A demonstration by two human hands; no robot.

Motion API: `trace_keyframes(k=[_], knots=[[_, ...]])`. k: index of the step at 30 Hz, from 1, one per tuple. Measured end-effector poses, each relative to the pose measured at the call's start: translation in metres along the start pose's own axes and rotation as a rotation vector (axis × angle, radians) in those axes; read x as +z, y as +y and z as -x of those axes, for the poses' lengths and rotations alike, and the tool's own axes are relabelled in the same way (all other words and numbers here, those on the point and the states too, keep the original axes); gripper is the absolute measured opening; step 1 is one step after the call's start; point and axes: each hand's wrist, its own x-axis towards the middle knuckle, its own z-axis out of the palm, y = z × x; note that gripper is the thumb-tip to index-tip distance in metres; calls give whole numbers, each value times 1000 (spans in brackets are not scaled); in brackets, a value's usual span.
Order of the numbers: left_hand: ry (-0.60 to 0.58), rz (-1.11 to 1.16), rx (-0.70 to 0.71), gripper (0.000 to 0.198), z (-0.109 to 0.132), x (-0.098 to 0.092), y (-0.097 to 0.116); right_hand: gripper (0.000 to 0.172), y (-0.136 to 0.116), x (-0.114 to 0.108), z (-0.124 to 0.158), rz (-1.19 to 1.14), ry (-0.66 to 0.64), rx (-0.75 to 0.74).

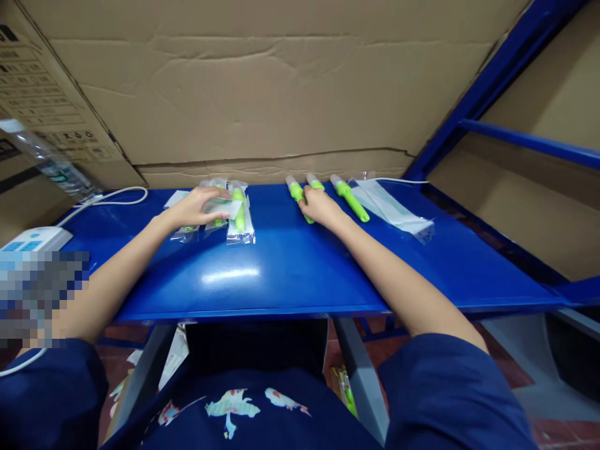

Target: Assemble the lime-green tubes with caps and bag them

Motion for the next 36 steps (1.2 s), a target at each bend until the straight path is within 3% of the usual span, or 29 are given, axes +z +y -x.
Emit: trace_keyframes(k=[3,6,9,12,17,26,28,32,36], knots=[[-14,-75,-41,66,3,-4,-15,28,-21,-15,4,-11,-57,88],[-45,-96,-105,73,6,-3,-27,30,-31,-24,8,-15,28,116],[-48,-100,-156,74,6,-2,-32,50,-22,-20,9,6,130,-39],[-22,-74,-175,67,6,-2,-33,66,-5,-6,6,34,80,-205],[34,55,-183,47,5,-2,-33,53,10,3,-1,64,10,-239],[-23,44,-161,44,7,-6,-28,37,2,-16,4,24,-136,-203],[-17,54,-160,39,8,-8,-26,38,2,-17,4,-2,-98,-184],[23,88,-177,34,6,-7,-20,42,-4,-21,3,-65,114,-138],[77,112,-209,29,2,-4,-13,43,-21,-31,6,-127,192,-240]])
